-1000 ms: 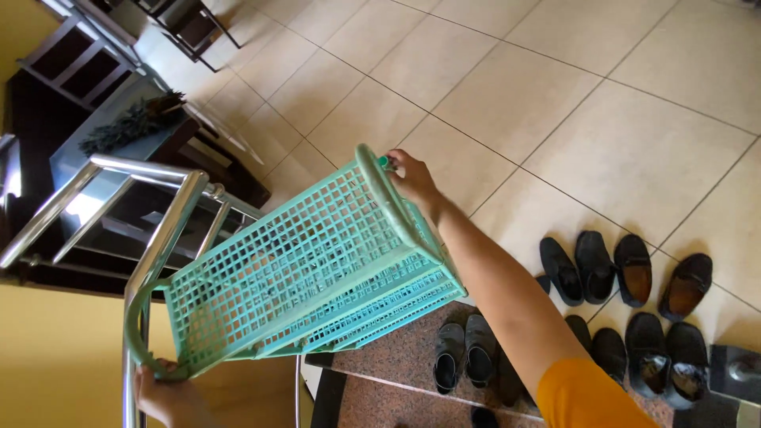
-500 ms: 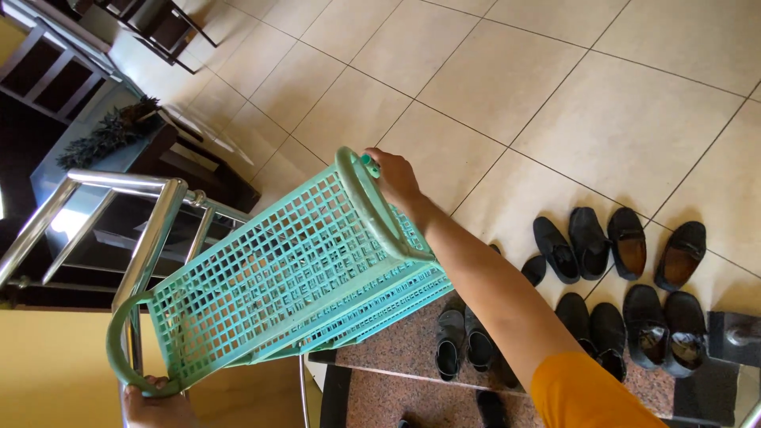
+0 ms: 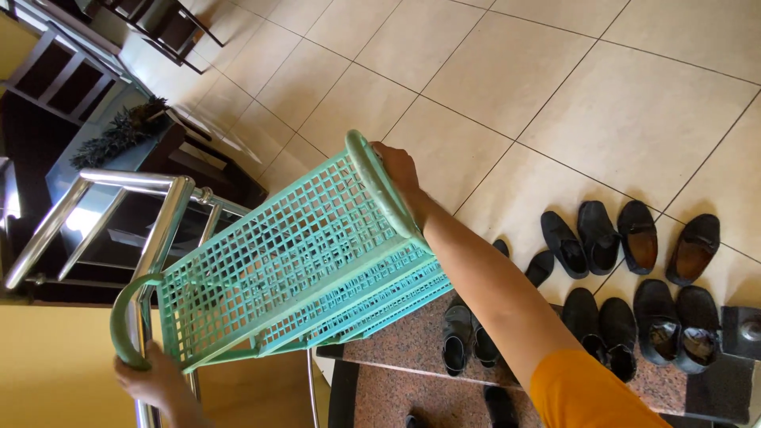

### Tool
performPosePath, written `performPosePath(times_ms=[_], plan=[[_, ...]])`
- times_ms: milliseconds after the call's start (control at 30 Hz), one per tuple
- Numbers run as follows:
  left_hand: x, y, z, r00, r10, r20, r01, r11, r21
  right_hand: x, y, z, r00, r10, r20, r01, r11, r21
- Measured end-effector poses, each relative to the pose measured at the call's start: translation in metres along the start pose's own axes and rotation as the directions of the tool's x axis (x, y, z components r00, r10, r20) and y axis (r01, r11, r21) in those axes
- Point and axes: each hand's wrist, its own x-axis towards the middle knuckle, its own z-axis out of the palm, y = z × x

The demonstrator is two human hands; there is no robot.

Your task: Assemble a plastic tiered shoe rack by connecting the shelves and support legs

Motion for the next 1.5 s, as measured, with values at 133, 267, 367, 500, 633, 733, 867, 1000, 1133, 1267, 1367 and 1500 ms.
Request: performPosePath(times_ms=[133,267,367,500,633,733,867,1000,1133,1267,1367,1500], plan=[[-0.037,0.095,-0.003,0.960,0.195,-0.202,-0.127,0.944,0.305,0.007,0.014,0.004,0.986,-0.165,0.010,0.163,0.961,-0.224],[-0.091,0.239,0.009,0.842,0.530,0.102,-0.440,0.783,-0.441,0.039,0.052,0.011,0.973,-0.229,-0.034,0.202,0.911,-0.361],[-0.124,0.335,0.004,0.713,0.620,0.327,-0.240,0.654,-0.717,0.044,0.058,0.013,0.972,-0.235,-0.003,0.198,0.829,-0.524],[-0.161,0.416,0.013,0.568,0.682,0.461,-0.123,0.625,-0.771,0.034,0.033,0.012,0.993,0.114,-0.009,-0.115,0.992,-0.057],[-0.167,0.424,0.051,0.557,0.612,0.561,0.038,0.656,-0.754,0.037,0.048,0.011,1.000,0.023,0.005,-0.022,0.998,-0.065],[-0.171,0.421,0.048,0.594,0.534,0.602,0.158,0.656,-0.738,0.064,0.080,0.009,0.948,-0.316,0.038,0.309,0.883,-0.353],[-0.168,0.434,0.030,0.545,0.565,0.619,0.296,0.562,-0.773,0.064,0.081,0.002,0.913,-0.407,0.029,0.391,0.852,-0.349],[-0.157,0.417,0.040,0.461,0.659,0.595,0.363,0.472,-0.804,0.077,0.099,0.008,0.894,-0.446,0.036,0.429,0.830,-0.357],[-0.157,0.429,0.025,0.418,0.710,0.567,0.370,0.437,-0.820,0.069,0.093,0.004,0.905,-0.423,0.034,0.403,0.832,-0.381],[-0.157,0.436,0.015,0.419,0.719,0.554,0.494,0.332,-0.804,0.067,0.098,0.006,0.891,-0.452,0.033,0.436,0.835,-0.337],[-0.161,0.427,0.027,0.379,0.720,0.581,0.577,0.307,-0.757,0.081,0.110,0.013,0.881,-0.472,0.024,0.446,0.815,-0.370],[-0.164,0.421,0.037,0.374,0.690,0.620,0.595,0.334,-0.731,0.094,0.119,0.017,0.864,-0.502,0.022,0.469,0.791,-0.393]])
